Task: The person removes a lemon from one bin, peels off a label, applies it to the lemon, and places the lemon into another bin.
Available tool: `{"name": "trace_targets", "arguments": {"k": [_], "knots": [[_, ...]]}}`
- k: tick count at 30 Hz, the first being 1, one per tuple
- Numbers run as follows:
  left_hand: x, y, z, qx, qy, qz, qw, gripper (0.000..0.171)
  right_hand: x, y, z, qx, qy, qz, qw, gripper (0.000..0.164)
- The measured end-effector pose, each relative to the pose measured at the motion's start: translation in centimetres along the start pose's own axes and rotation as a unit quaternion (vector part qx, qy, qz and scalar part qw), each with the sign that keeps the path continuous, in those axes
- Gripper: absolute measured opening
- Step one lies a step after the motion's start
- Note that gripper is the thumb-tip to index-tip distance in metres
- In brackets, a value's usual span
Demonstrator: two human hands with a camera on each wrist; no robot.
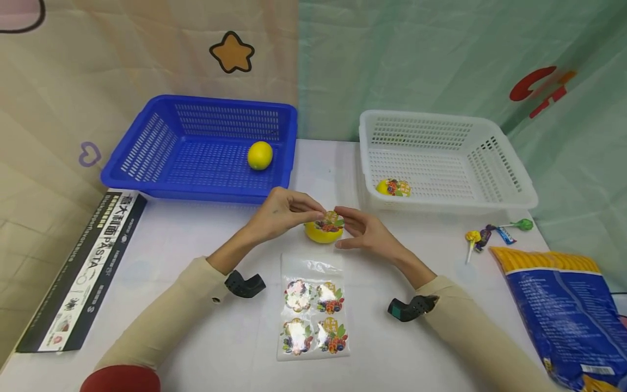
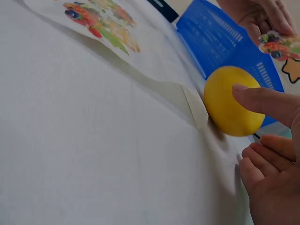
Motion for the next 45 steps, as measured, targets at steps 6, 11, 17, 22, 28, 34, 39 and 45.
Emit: {"name": "trace_targets", "arguments": {"k": [6, 11, 17, 22, 28, 34, 39, 45], "knots": [[0.3, -0.3, -0.2, -0.007, 0.001, 0.001, 1.0, 0.009, 1.1, -2.2, 1.4, -0.025, 0.026, -0.092, 0.995, 0.076], [0.5, -0.4, -0.3, -0.01, 0.009, -0.007, 0.9999, 0.01, 1.8, -2.3, 1.6, -0.049, 0.052, -0.123, 0.99, 0.068], [0.4, -0.2, -0.2, -0.032, -0.004, 0.008, 0.9994, 0.01, 2.9, -1.8, 1.2, -0.045, 0.049, -0.088, 0.994, 0.067], [0.3, -0.3, -0.1, -0.042, -0.004, 0.008, 0.9991, 0.01, 3.3, -1.9, 0.8, -0.046, 0.047, -0.087, 0.994, 0.068], [0.4, -0.3, -0.3, -0.043, -0.01, 0.007, 0.999, 0.01, 3.2, -2.1, 0.7, -0.039, 0.053, -0.068, 0.995, 0.061], [0.5, -0.4, -0.4, -0.044, -0.014, -0.009, 0.9989, 0.016, 4.2, -2.7, -0.2, -0.047, 0.049, -0.07, 0.995, 0.059], [0.3, -0.5, -0.3, -0.049, -0.017, -0.025, 0.9984, 0.034, 5.4, -3.4, -1.1, -0.055, 0.039, -0.068, 0.995, 0.06], [0.1, -0.6, 0.1, -0.036, -0.016, -0.02, 0.999, 0.031, 3.6, -3.4, -0.3, -0.073, 0.026, -0.083, 0.994, 0.064]]}}
Point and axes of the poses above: each hand's wrist, its own z-axis towards the middle knuckle, its own y-axis out of the back of the hand, x = y × z, the point moved 2 cm from there along z, towards the middle knuckle, and after that the axes turned 13 degrees about -y, right-handed, at the moved point
